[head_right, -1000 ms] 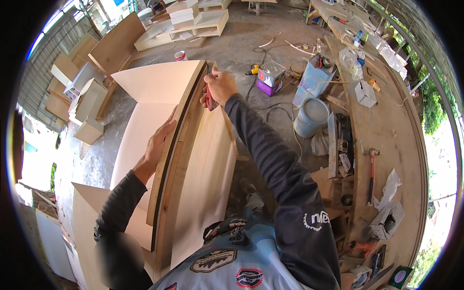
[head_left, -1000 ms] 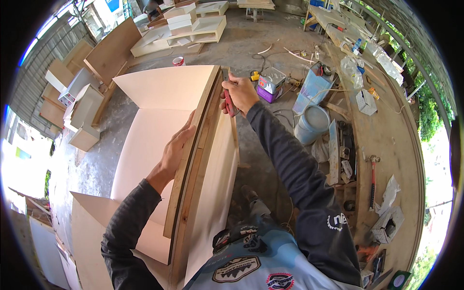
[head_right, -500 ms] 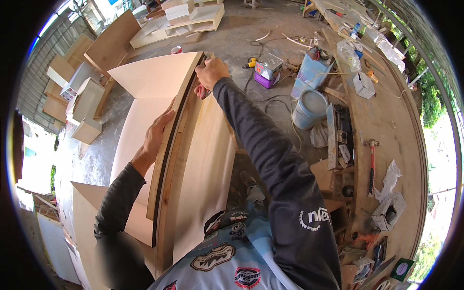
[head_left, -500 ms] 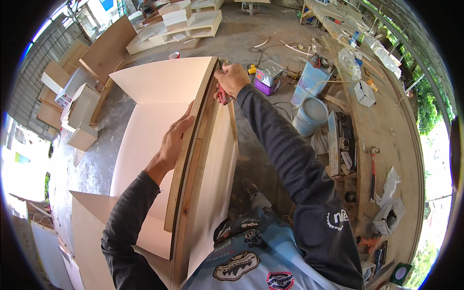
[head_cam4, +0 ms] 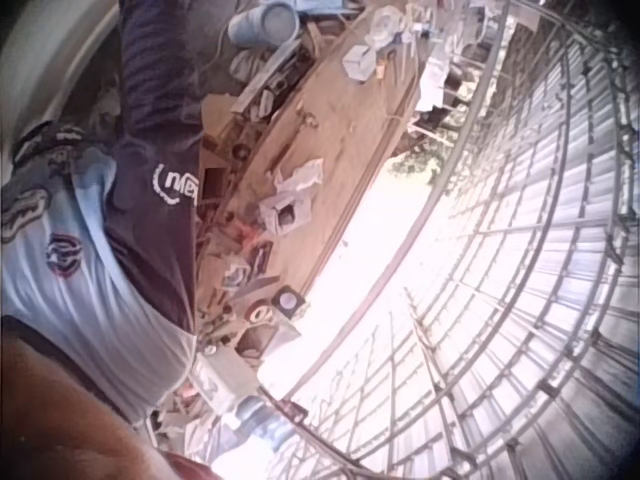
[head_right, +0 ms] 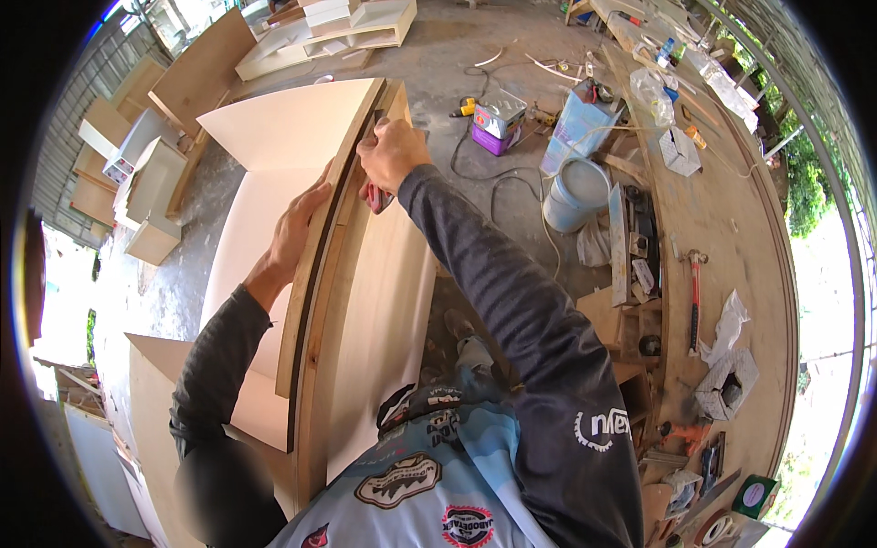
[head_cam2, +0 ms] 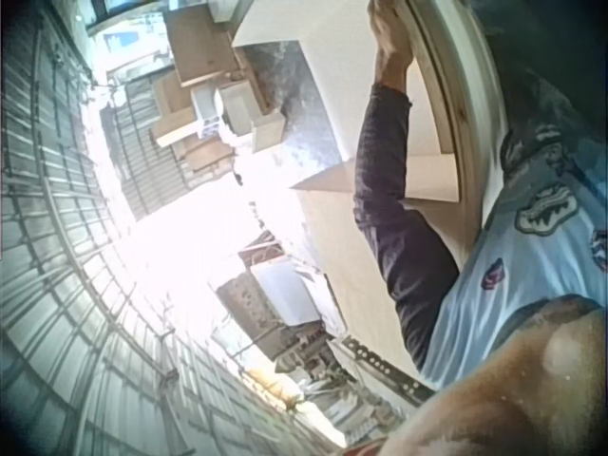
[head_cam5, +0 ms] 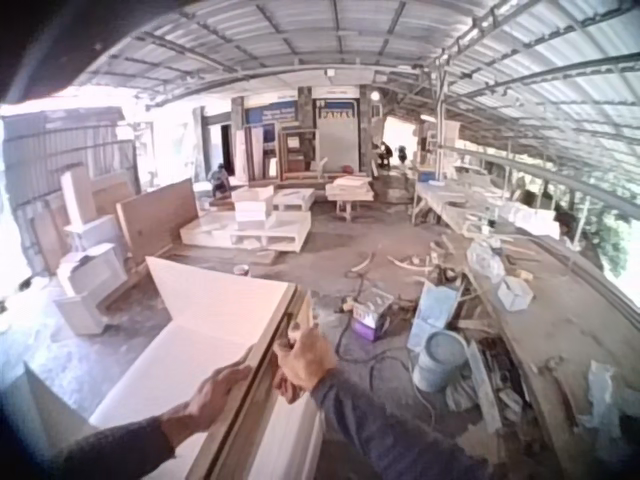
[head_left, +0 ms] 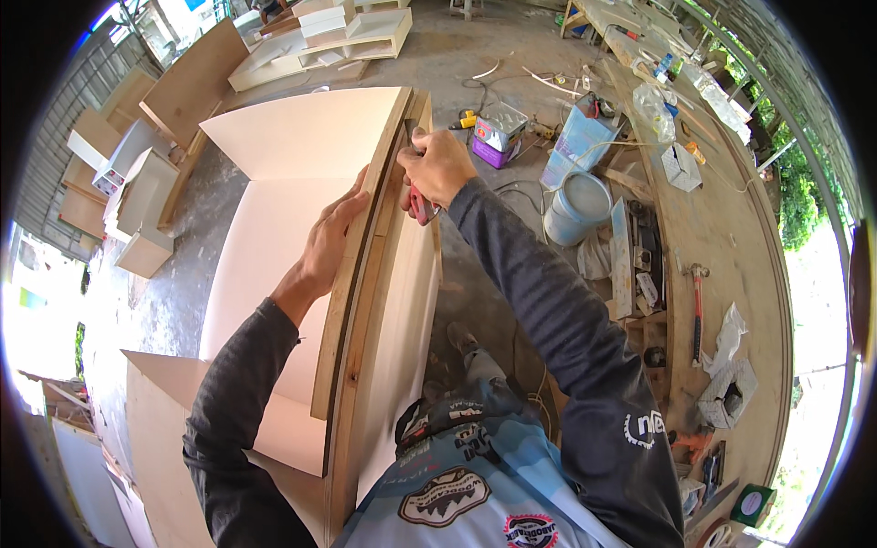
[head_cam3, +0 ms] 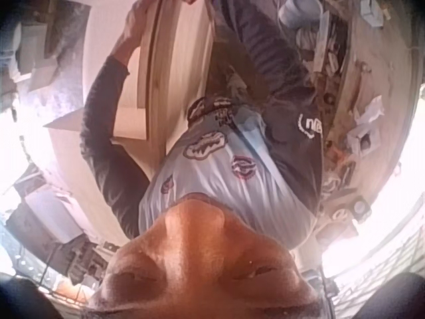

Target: The person uses a utility knife to trim excess material from the edges of a wooden cabinet and subsequently uses a file to smooth the edges of the cabinet's internal compartments.

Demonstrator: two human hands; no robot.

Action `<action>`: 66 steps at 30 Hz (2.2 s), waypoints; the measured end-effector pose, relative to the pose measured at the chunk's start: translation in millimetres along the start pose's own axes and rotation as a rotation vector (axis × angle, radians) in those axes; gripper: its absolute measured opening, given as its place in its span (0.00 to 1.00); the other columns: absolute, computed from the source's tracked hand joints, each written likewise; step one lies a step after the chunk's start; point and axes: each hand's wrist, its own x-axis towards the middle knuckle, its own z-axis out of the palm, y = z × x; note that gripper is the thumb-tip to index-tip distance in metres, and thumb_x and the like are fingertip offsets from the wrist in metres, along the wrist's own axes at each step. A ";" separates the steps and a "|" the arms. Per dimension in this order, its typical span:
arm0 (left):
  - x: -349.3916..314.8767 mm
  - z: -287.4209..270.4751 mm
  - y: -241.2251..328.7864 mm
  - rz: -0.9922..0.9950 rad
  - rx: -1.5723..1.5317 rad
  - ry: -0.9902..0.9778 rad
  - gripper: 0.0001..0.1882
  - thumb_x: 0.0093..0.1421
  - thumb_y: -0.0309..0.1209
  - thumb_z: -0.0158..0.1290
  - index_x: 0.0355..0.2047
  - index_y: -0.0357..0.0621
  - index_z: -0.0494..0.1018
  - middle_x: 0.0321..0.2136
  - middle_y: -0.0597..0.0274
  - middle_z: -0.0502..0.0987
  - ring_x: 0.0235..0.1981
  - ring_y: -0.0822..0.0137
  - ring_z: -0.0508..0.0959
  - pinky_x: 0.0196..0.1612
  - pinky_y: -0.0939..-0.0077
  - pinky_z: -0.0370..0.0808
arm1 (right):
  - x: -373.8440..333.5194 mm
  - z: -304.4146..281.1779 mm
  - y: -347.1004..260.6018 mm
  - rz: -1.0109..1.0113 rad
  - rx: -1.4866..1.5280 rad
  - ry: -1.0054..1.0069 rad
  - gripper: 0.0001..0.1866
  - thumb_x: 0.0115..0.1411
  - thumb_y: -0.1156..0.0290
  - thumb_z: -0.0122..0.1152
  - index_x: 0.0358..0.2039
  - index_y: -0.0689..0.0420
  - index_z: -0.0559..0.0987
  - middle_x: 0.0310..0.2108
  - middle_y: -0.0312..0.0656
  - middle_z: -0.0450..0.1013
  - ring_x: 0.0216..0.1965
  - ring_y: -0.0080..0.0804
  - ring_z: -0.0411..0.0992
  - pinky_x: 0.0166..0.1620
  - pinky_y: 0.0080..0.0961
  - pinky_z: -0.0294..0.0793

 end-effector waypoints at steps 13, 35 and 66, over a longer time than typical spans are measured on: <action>-1.4 3.4 -3.8 -0.051 -0.066 0.165 0.26 0.70 0.45 0.46 0.60 0.40 0.71 0.45 0.58 0.79 0.43 0.72 0.78 0.49 0.76 0.74 | -106.8 35.6 -9.3 -0.101 0.165 -0.019 0.20 0.64 0.73 0.51 0.47 0.80 0.73 0.15 0.49 0.73 0.15 0.40 0.79 0.16 0.32 0.76; -51.6 -0.6 -10.2 -0.063 -0.051 0.066 0.23 0.74 0.43 0.38 0.56 0.39 0.70 0.32 0.60 0.78 0.28 0.70 0.77 0.35 0.75 0.75 | -113.0 48.0 -13.3 -0.011 0.304 0.008 0.25 0.64 0.73 0.53 0.54 0.83 0.68 0.22 0.51 0.77 0.15 0.39 0.78 0.16 0.31 0.78; -64.6 13.1 -3.8 -0.048 -0.016 0.269 0.30 0.70 0.44 0.50 0.63 0.35 0.68 0.56 0.59 0.74 0.53 0.71 0.73 0.58 0.78 0.68 | -268.6 76.2 -45.5 -0.038 0.277 -0.199 0.27 0.66 0.76 0.48 0.61 0.80 0.61 0.14 0.44 0.71 0.13 0.33 0.76 0.20 0.30 0.76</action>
